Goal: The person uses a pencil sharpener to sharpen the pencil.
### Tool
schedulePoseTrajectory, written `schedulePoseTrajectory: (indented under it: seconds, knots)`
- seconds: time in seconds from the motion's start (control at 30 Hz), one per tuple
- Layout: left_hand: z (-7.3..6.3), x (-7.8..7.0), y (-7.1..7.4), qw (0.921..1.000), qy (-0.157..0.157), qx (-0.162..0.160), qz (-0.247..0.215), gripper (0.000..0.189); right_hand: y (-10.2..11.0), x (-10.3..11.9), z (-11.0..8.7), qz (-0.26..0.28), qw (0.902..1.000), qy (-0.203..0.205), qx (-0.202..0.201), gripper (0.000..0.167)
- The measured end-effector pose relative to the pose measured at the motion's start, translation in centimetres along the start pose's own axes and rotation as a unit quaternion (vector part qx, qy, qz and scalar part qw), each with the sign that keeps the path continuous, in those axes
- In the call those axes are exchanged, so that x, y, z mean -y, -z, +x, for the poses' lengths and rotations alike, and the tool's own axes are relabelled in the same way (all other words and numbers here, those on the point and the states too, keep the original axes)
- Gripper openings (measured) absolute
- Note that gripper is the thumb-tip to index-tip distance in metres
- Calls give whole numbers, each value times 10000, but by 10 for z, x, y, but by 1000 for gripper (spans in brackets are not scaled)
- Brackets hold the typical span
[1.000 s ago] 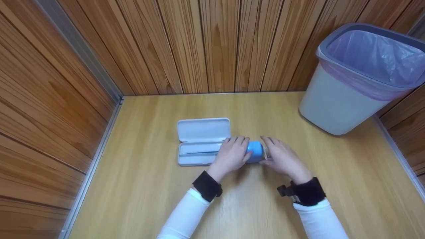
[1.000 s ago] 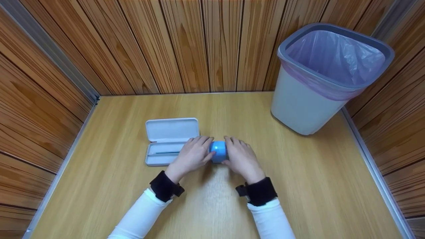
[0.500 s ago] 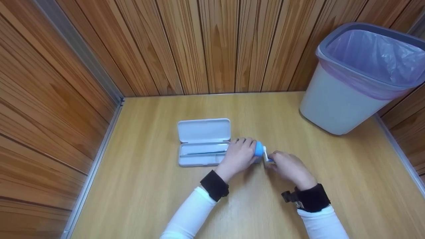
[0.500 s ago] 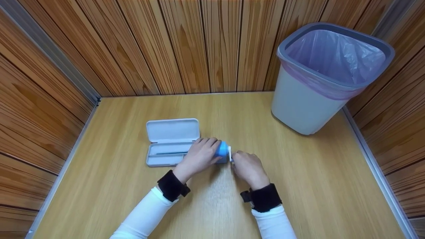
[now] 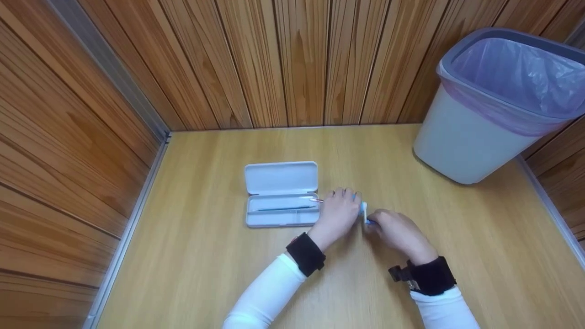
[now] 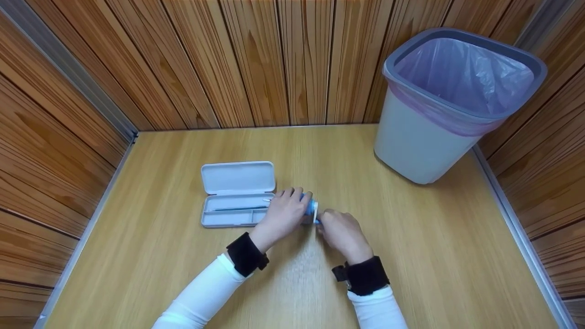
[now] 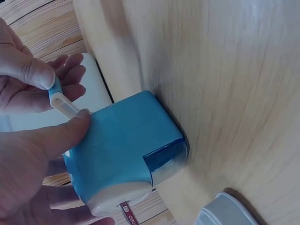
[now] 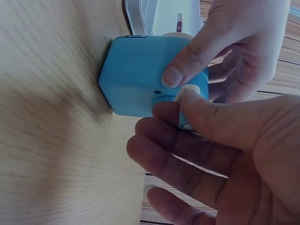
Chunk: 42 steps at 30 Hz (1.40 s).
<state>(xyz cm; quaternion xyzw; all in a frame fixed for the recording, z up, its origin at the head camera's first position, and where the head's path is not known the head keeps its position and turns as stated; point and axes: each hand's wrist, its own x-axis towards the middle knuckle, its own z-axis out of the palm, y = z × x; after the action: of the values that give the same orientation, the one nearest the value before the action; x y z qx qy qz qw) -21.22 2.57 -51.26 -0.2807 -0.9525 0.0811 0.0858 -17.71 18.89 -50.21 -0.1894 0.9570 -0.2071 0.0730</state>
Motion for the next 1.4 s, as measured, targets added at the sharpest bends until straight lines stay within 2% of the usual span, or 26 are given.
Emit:
schedulePoseTrajectory:
  seconds: [0.1,0.37,0.6,0.8,1.0,1.23,1.4]
  knots:
    - [1,1,-1,10000,-51,-13,-67,31,-1,0,0,36,10000,-28,-22,4]
    - [2,1,-6,9987,89,-504,32,30,-1,-2,-1,-39,10000,19,-31,10]
    - [-1,-3,-11,9994,230,-238,80,34,-2,-6,-1,-154,9988,303,-361,9]
    - [-2,-5,-16,9984,272,-469,161,33,-2,-9,0,-151,9965,498,-655,6]
    - [-3,-4,-17,9990,133,-402,170,34,-2,-12,2,-103,9951,586,-785,8]
    - [-4,-3,-17,9983,68,-558,160,33,1,-15,7,-19,9958,529,-753,10]
    - [-3,-2,-17,9998,-36,-202,-77,39,4,-18,9,126,9969,429,-644,12]
